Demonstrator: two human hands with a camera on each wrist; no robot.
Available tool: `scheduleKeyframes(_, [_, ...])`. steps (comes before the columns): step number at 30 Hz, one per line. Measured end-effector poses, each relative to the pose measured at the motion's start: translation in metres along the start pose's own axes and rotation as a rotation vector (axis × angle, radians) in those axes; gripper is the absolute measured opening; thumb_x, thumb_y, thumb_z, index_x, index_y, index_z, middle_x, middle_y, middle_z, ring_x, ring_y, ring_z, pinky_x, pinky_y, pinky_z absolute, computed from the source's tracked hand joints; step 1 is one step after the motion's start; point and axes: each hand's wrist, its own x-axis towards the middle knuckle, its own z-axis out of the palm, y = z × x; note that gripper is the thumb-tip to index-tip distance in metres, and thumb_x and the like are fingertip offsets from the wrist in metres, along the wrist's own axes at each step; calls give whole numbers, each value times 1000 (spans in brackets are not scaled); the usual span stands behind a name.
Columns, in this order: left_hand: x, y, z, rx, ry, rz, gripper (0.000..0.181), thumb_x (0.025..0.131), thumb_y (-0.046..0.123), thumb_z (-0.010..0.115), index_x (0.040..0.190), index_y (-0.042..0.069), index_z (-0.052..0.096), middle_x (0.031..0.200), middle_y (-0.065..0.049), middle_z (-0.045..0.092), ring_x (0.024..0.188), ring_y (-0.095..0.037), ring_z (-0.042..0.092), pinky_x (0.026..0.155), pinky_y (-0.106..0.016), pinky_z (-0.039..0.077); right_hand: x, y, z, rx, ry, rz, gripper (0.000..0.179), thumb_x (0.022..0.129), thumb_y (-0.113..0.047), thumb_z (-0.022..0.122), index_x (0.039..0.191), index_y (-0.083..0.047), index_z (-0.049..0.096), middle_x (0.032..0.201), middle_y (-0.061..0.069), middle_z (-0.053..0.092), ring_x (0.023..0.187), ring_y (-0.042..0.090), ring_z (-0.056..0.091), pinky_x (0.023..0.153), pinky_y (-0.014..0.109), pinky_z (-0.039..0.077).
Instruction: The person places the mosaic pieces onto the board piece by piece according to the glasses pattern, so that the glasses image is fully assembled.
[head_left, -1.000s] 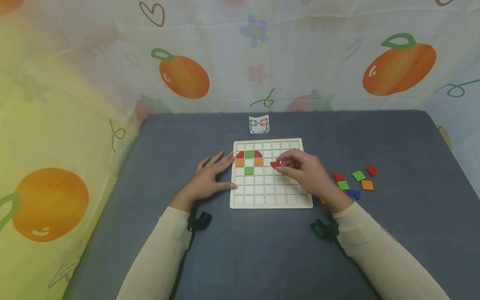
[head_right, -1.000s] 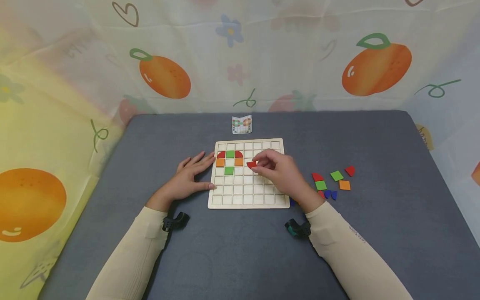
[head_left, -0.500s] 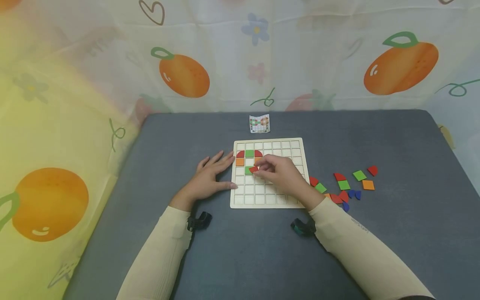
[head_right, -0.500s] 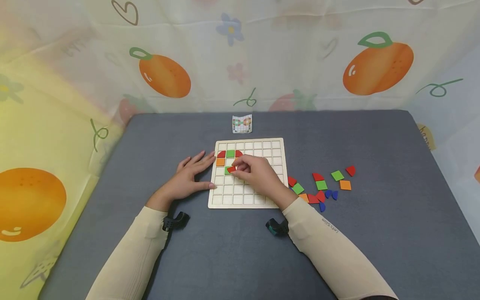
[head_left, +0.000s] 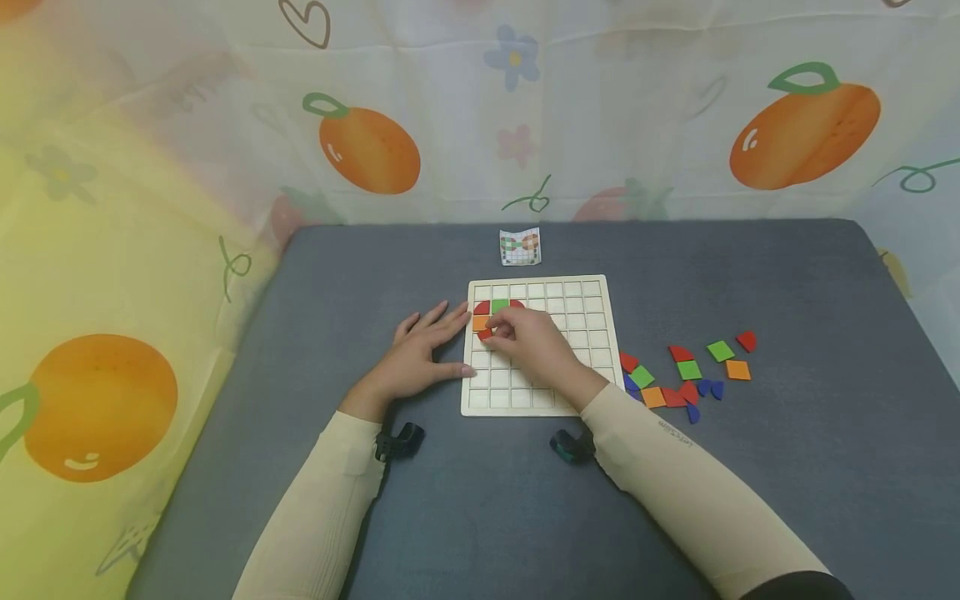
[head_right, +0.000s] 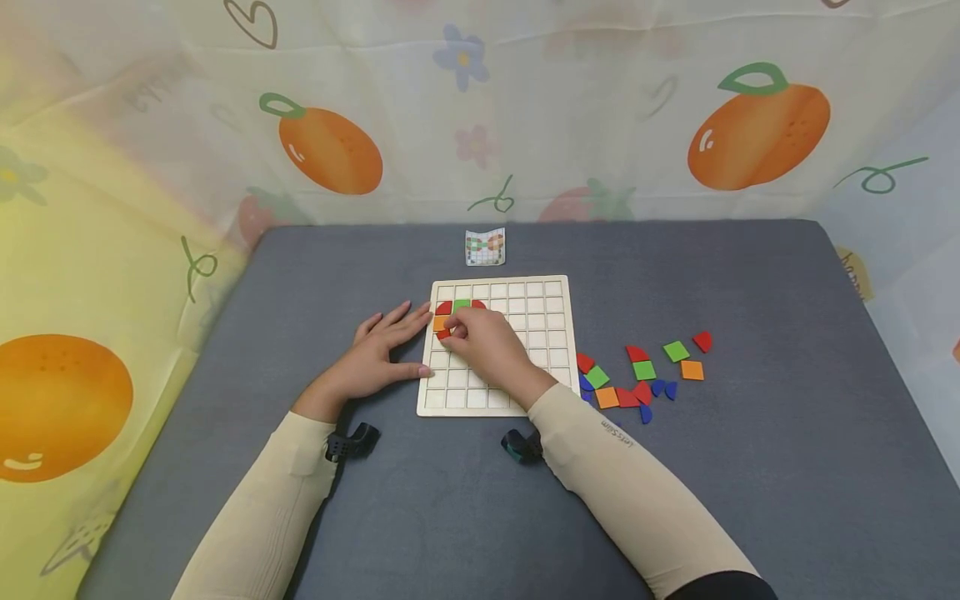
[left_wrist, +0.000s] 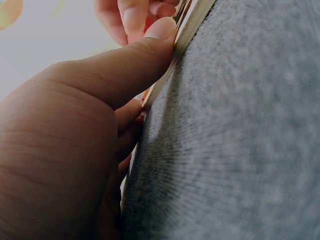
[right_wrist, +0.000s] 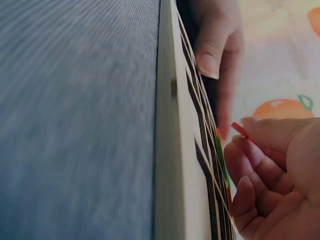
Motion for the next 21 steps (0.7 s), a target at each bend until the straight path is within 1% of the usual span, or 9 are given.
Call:
scheduleKeyframes(3, [0,1,0,1,-2,0,97,95,53,83,172,19,36,177,11,26,166,-22,9,126,-59,-3,4,-3,5,-47,1,7,29,103,-20,80,127,-5,78,102,1,76,95,16,70,91,40,57])
scheduleKeyframes(6, [0,2,-1,-2,-4,-4,97,95,52,84,172,19,36,177,11,26,165,-21,9,127,-58,-4,8,-4,9,-77,-4,9,27,102,-19,80,125,-5,79,99,0,75,92,16,69,88,39,57])
scheduleKeyframes(9, [0,2,0,0,-5,-8,96,95,52,83,172,19,36,177,11,26,165,-21,9,127,-57,-4,11,-4,13,-98,-18,6,27,102,-19,80,124,-5,79,95,-2,73,87,15,67,82,37,56])
scheduleKeyframes(15, [0,2,0,3,-7,-7,96,96,52,84,172,18,36,177,10,26,165,-21,9,126,-58,-3,12,0,15,-107,-33,1,29,102,-20,81,126,-4,77,86,-2,66,78,14,61,73,34,51])
scheduleKeyframes(21, [0,2,0,-3,-6,-5,96,96,52,83,172,18,36,177,10,25,166,-22,9,126,-59,-3,11,1,14,-116,-26,-9,24,104,-18,78,124,-4,77,85,-1,65,77,16,60,73,35,51])
